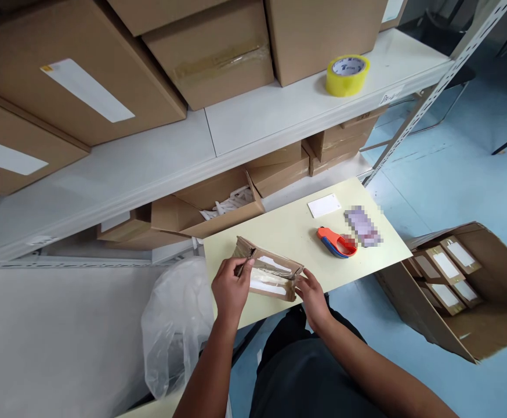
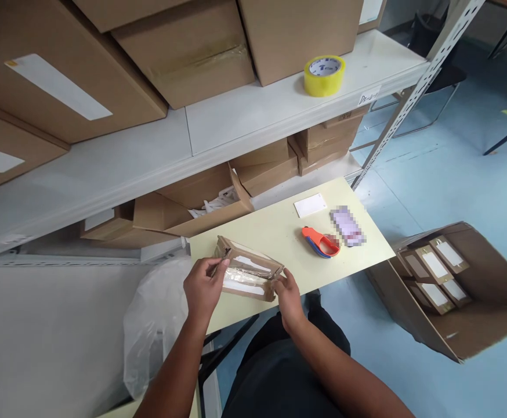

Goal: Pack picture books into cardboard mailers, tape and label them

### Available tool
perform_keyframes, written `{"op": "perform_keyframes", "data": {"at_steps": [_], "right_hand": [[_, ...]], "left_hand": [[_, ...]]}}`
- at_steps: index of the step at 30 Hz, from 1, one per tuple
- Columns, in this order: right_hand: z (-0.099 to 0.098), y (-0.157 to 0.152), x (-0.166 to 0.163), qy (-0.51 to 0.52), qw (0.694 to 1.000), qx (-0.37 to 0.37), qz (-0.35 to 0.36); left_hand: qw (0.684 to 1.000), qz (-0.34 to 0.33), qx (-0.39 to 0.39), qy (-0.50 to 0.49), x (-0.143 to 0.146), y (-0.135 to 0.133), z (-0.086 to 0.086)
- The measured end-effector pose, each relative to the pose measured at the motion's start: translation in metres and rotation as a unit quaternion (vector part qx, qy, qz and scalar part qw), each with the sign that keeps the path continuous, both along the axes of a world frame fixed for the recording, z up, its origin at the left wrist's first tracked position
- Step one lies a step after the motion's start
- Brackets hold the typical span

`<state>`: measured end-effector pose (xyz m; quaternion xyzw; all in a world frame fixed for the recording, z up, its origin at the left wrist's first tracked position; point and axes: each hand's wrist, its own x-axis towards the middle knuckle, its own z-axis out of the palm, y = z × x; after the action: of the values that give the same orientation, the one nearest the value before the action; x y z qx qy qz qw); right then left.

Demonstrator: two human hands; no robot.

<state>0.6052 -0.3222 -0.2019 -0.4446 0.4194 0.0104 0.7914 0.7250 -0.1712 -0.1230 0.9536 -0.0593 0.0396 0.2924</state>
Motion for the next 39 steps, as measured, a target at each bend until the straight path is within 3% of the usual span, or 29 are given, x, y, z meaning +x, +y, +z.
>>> {"op": "perform_keyframes", "data": {"at_steps": [6, 11, 15, 22, 34, 39], "right_hand": [[-0.006, -0.027, -0.01, -0.024, 0.994, -0.106, -0.021], [-0.001, -0.04, -0.01, -0.08, 0.984, -0.161, 0.017], [0.001, -0.044, -0.007, -0.091, 0.972, -0.208, 0.066], [-0.013, -0.051, -0.004, -0.088, 0.962, -0.223, 0.132], [-0.021, -0.051, 0.0, -0.072, 0.926, -0.315, 0.194], [-0.031, -0.051, 0.007, -0.074, 0.921, -0.332, 0.187]], "left_hand": [[0.99, 0.006, -0.141, 0.031, -0.034, 0.021, -0.033], [0.974, 0.036, -0.191, 0.112, -0.057, 0.032, -0.07], [0.962, 0.097, -0.213, 0.143, -0.068, 0.035, -0.087], [0.954, 0.138, -0.2, 0.175, -0.066, 0.039, -0.103], [0.938, 0.14, -0.24, 0.206, -0.039, 0.039, -0.104], [0.952, 0.112, -0.175, 0.224, -0.031, 0.036, -0.114]]}}
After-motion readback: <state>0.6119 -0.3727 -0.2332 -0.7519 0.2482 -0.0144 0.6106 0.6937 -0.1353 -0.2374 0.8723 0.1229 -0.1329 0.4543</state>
